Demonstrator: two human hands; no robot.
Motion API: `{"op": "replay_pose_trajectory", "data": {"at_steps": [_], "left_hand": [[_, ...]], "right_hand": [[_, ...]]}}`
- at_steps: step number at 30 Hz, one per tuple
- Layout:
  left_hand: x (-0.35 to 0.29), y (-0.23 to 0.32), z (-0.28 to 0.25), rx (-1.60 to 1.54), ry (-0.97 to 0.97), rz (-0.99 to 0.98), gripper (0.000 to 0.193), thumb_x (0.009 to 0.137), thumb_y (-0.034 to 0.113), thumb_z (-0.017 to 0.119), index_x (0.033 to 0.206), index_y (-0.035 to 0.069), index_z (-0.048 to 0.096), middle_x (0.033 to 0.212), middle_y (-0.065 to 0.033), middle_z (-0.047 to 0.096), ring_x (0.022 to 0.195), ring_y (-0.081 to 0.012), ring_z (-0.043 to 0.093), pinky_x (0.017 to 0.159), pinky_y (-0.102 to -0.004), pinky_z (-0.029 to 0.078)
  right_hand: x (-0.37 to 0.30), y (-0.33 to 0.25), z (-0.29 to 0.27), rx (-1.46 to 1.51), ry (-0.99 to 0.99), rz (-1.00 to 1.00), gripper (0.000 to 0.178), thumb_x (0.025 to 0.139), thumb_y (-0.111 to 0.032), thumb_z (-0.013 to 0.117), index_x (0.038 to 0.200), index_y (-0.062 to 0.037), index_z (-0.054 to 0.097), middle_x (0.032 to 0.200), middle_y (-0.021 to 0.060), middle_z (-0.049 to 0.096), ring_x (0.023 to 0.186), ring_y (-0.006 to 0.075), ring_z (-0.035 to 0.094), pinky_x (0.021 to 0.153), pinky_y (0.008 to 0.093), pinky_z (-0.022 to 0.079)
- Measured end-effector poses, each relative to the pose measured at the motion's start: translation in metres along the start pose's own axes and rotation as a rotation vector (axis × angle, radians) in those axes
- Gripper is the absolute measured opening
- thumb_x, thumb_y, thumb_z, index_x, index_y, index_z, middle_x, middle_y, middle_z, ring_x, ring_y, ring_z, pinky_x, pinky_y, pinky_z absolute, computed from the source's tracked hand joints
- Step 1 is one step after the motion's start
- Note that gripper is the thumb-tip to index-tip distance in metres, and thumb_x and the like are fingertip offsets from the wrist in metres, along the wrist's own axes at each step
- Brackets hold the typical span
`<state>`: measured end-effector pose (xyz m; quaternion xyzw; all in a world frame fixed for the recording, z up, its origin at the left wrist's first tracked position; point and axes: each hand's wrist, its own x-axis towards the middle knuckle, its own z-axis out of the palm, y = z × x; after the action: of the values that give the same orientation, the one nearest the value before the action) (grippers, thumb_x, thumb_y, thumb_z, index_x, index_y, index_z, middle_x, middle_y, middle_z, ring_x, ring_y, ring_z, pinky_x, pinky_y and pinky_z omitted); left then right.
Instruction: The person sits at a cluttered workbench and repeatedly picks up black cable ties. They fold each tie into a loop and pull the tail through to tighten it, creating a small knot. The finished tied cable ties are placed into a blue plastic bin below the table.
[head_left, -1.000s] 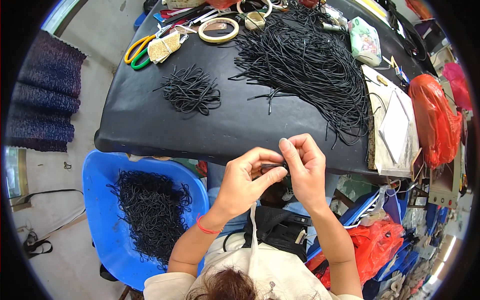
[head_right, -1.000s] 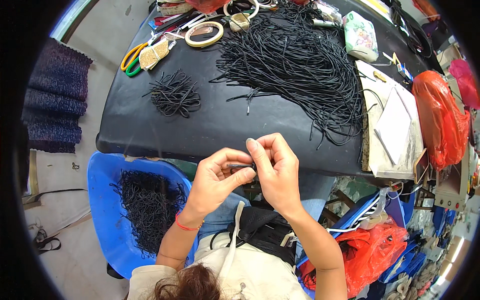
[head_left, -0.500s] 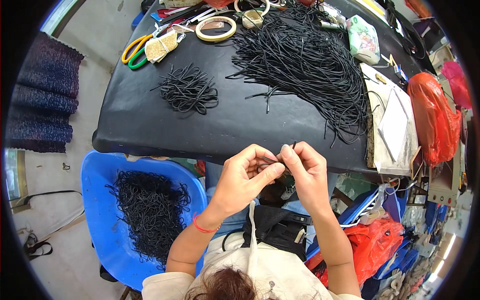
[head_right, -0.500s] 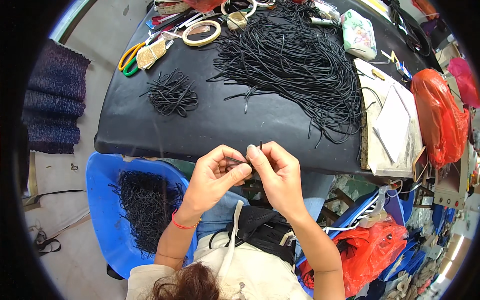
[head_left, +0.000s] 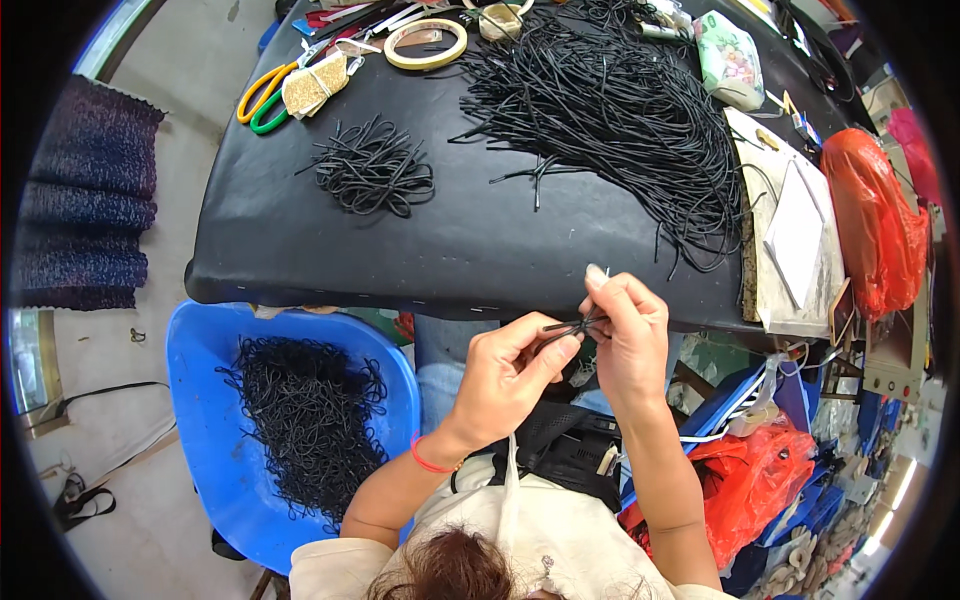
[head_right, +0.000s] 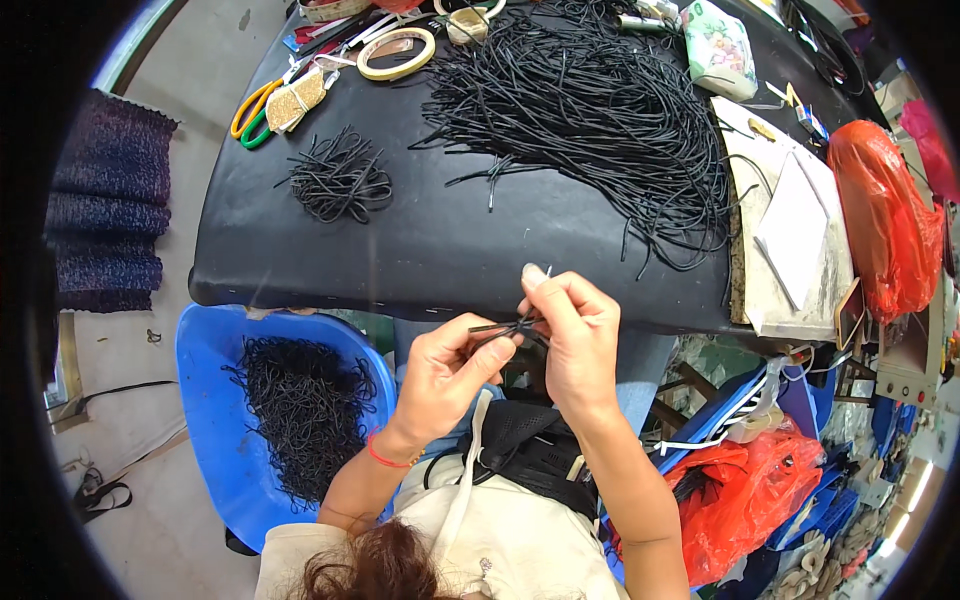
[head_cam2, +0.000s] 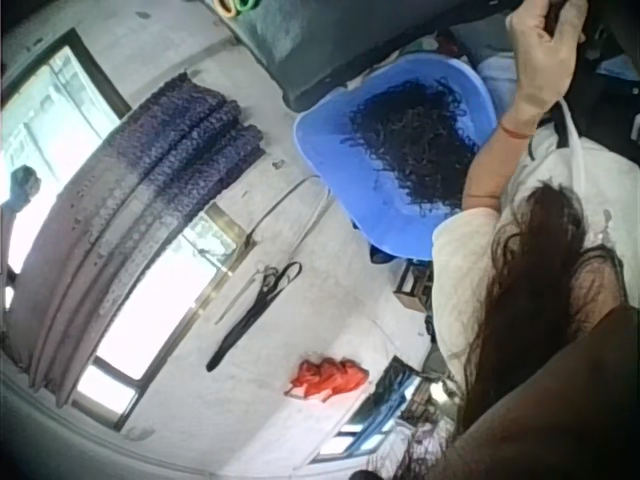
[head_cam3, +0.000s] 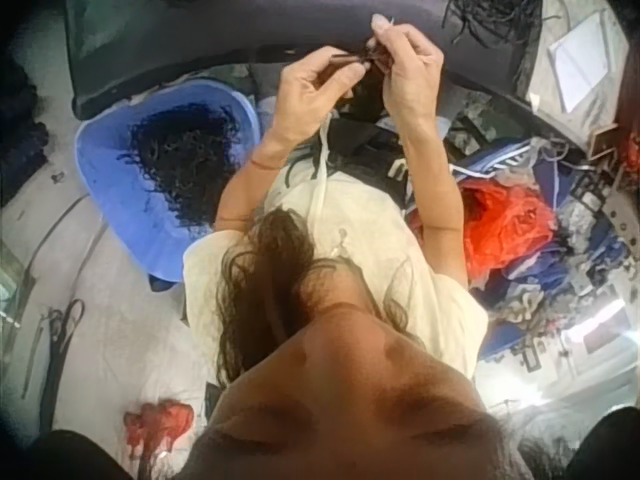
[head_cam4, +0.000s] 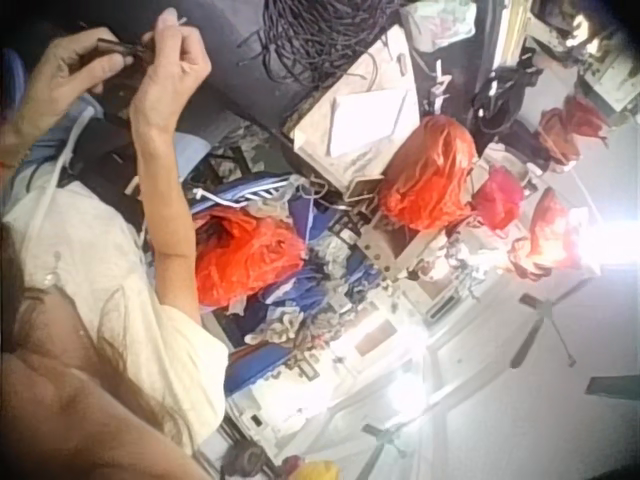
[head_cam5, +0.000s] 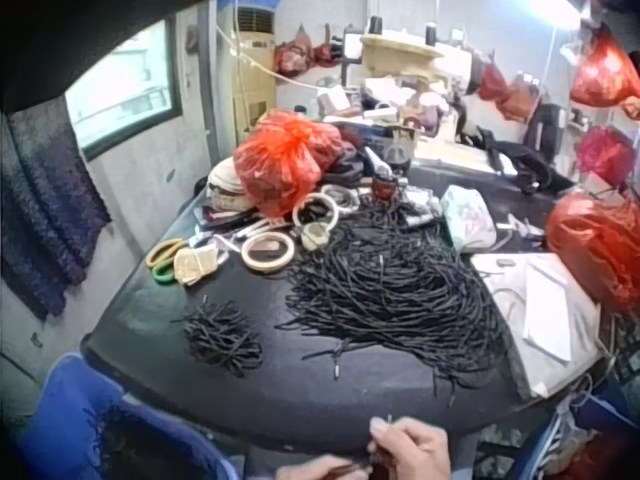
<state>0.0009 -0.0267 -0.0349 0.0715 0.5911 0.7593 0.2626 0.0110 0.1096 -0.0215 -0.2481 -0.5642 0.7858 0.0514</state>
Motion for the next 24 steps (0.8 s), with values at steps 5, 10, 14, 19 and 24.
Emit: {"op": "replay_pose_trajectory", "data": {"at_steps": [5,10,14,19,24], "left_hand": [[0.015,0.009,-0.008,-0.113,-0.001,-0.011,0.018,0.089,0.017,0.057,0.096,0.001,0.061,0.078,0.0003,0.062,0.060,-0.0023,0.050,0.053,-0.0160,0.038],[0.021,0.005,-0.011,-0.074,0.055,0.039,0.016,0.089,0.017,0.058,0.093,0.001,0.061,0.071,0.0027,0.057,0.062,-0.0022,0.050,0.055,-0.0169,0.042],[0.017,0.009,-0.004,-0.063,0.110,0.078,0.017,0.088,0.018,0.060,0.090,0.001,0.062,0.073,0.0010,0.059,0.065,-0.0032,0.053,0.058,-0.0173,0.044],[0.018,0.007,-0.006,-0.180,0.107,0.015,0.016,0.087,0.018,0.062,0.087,0.002,0.062,0.071,0.0011,0.059,0.064,-0.0035,0.054,0.056,-0.0175,0.044],[0.019,0.005,-0.007,-0.235,0.123,-0.018,0.016,0.086,0.018,0.062,0.085,0.002,0.062,0.070,0.0012,0.059,0.064,-0.0039,0.054,0.056,-0.0174,0.043]], "right_hand": [[0.010,-0.013,0.004,-0.078,-0.080,-0.045,0.020,0.086,-0.022,0.061,0.079,-0.0036,0.061,0.067,-0.0043,0.055,0.057,0.0012,0.044,0.053,0.0178,0.035],[0.001,-0.015,-0.007,-0.246,-0.187,-0.067,0.015,0.086,-0.014,0.061,0.092,-0.0003,0.062,0.075,-0.0027,0.058,0.064,0.0020,0.047,0.055,0.0168,0.037],[-0.007,-0.013,-0.002,-0.176,-0.233,-0.101,0.013,0.086,-0.008,0.061,0.095,0.0015,0.060,0.080,0.0002,0.060,0.070,0.0033,0.051,0.062,0.0183,0.042],[-0.015,-0.009,0.001,-0.195,-0.246,-0.154,0.016,0.088,-0.007,0.057,0.099,0.0036,0.059,0.087,0.0023,0.061,0.078,0.0057,0.054,0.071,0.0201,0.044],[-0.014,-0.003,0.000,-0.110,-0.258,-0.096,0.017,0.088,-0.008,0.057,0.101,0.0028,0.058,0.086,0.0016,0.060,0.079,0.0053,0.053,0.070,0.0199,0.044]]}}
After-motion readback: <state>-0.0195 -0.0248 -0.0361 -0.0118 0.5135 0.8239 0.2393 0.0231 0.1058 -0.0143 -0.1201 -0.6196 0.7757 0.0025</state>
